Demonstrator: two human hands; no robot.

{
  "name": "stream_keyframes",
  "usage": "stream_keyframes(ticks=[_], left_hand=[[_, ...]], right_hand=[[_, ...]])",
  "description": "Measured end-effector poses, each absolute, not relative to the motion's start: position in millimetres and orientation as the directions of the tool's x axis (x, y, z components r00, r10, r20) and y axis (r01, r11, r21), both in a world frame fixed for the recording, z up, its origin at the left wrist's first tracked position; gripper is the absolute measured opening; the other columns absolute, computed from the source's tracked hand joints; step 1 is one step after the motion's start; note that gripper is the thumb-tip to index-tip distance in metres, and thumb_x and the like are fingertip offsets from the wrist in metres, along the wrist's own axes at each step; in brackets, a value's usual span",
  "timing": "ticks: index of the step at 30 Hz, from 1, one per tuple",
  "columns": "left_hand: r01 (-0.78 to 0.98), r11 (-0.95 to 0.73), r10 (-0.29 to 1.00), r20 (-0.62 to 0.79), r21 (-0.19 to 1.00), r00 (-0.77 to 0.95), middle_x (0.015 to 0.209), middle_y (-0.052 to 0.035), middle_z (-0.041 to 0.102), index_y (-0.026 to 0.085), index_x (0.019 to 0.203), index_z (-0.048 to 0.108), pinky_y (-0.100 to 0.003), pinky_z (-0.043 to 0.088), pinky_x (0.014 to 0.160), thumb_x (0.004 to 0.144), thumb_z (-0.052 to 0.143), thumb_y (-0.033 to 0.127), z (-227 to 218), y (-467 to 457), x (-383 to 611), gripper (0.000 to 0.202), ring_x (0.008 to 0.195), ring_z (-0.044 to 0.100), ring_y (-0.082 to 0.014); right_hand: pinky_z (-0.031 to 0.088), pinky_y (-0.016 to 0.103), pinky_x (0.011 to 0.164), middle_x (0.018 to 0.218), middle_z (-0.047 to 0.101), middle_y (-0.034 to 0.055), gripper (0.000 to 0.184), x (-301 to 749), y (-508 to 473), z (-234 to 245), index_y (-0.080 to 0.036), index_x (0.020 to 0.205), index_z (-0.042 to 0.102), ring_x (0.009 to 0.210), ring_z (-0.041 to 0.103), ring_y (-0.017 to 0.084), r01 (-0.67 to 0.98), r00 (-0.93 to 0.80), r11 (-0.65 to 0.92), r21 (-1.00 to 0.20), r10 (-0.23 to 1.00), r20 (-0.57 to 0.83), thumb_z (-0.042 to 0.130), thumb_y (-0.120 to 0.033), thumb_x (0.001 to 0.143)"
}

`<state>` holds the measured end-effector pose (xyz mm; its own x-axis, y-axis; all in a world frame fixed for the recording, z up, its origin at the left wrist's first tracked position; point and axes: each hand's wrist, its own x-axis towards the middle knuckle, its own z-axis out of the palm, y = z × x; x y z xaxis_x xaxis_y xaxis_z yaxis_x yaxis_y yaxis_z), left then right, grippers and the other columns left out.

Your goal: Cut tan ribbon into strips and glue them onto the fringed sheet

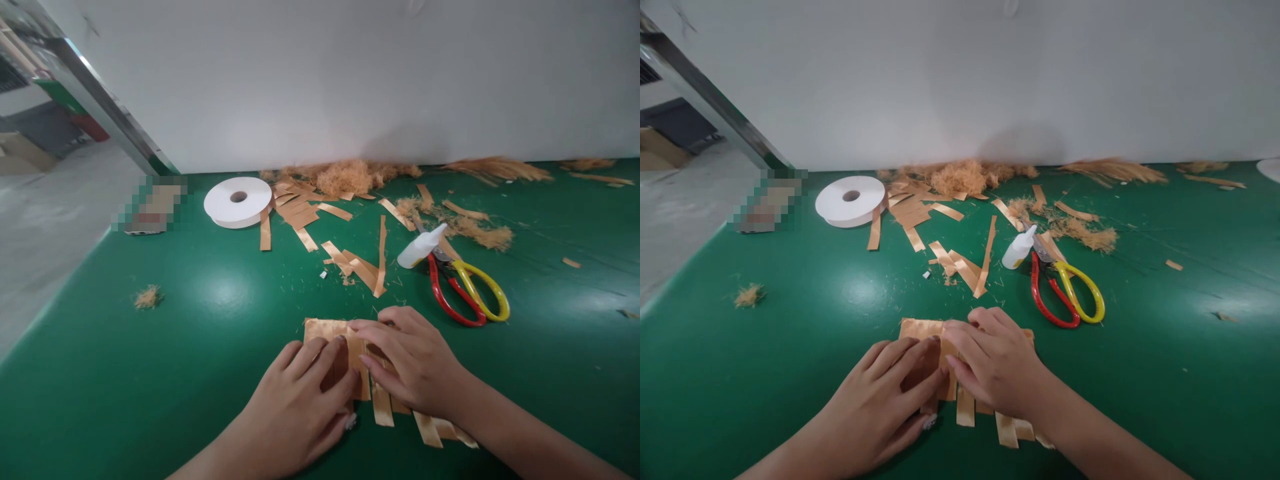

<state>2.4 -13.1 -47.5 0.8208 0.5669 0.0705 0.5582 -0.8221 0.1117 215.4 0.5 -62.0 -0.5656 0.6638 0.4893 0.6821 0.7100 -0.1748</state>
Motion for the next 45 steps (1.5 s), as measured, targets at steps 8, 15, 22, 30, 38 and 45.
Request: stream_keyframes(ticks=[8, 15, 22, 30, 38, 45], left_hand=[[0.556, -0.823, 0.564, 0.057, 0.115, 0.824, 0.129, -0.0114, 0.048, 0.024, 0.115, 0.053, -0.041, 0.042, 0.083, 0.091, 0.035, 0.040, -47.7, -13.0, 1.8, 0.034, 0.110, 0.046, -0.0279], [0.556, -0.824, 0.565, 0.085, 0.111, 0.820, 0.127, -0.0112, 0.050, 0.024, 0.114, 0.054, -0.040, 0.042, 0.081, 0.091, 0.037, 0.041, -48.0, -13.2, 2.8, 0.034, 0.109, 0.047, -0.0279], [0.554, -0.826, 0.563, 0.112, 0.103, 0.819, 0.132, -0.0115, 0.049, 0.017, 0.113, 0.054, -0.039, 0.040, 0.084, 0.089, 0.039, 0.042, -45.8, -11.7, 3.9, 0.037, 0.112, 0.046, -0.0282], [0.588, -0.797, 0.603, 0.134, 0.134, 0.787, 0.141, -0.0126, 0.040, 0.012, 0.114, 0.053, -0.041, 0.037, 0.091, 0.088, 0.040, 0.050, -48.2, -10.8, 5.7, 0.048, 0.121, 0.039, -0.0282], [0.600, -0.789, 0.614, 0.159, 0.132, 0.773, 0.143, -0.0105, 0.036, 0.013, 0.119, 0.052, -0.041, 0.034, 0.092, 0.088, 0.040, 0.051, -49.7, -11.0, 6.1, 0.051, 0.120, 0.040, -0.0269], [0.602, -0.788, 0.616, 0.145, 0.128, 0.774, 0.142, -0.0102, 0.037, 0.012, 0.118, 0.052, -0.040, 0.035, 0.093, 0.088, 0.040, 0.050, -49.2, -10.2, 6.2, 0.049, 0.119, 0.041, -0.0269]], right_hand=[[0.039, 0.033, 0.068, 0.097, 0.066, 0.0050, 0.018, 216.9, -0.5, -59.8, -0.014, 0.099, 0.055, 0.080, 0.047, 0.019, 0.681, -0.526, 0.700, -0.213, 0.671, 0.523, 0.050, -0.013, 0.082], [0.038, 0.032, 0.065, 0.089, 0.064, 0.0054, 0.016, 218.6, 1.4, -59.8, -0.015, 0.097, 0.057, 0.077, 0.048, 0.017, 0.685, -0.532, 0.697, -0.213, 0.678, 0.508, 0.048, -0.013, 0.083], [0.038, 0.033, 0.065, 0.087, 0.064, 0.0060, 0.015, 220.1, 0.0, -59.7, -0.015, 0.095, 0.056, 0.076, 0.048, 0.018, 0.673, -0.542, 0.708, -0.214, 0.669, 0.510, 0.047, -0.013, 0.083], [0.038, 0.032, 0.064, 0.088, 0.065, 0.0048, 0.011, 221.6, -5.9, -57.6, -0.016, 0.090, 0.055, 0.075, 0.049, 0.017, 0.657, -0.519, 0.713, -0.247, 0.665, 0.538, 0.049, -0.011, 0.082], [0.040, 0.031, 0.063, 0.081, 0.064, 0.0049, 0.013, 226.2, -7.9, -55.6, -0.017, 0.090, 0.054, 0.073, 0.050, 0.017, 0.660, -0.497, 0.704, -0.261, 0.670, 0.551, 0.046, -0.009, 0.082], [0.040, 0.030, 0.061, 0.082, 0.063, 0.0057, 0.013, 227.0, -7.6, -56.4, -0.017, 0.089, 0.055, 0.072, 0.051, 0.016, 0.662, -0.495, 0.697, -0.275, 0.682, 0.538, 0.046, -0.010, 0.082]])
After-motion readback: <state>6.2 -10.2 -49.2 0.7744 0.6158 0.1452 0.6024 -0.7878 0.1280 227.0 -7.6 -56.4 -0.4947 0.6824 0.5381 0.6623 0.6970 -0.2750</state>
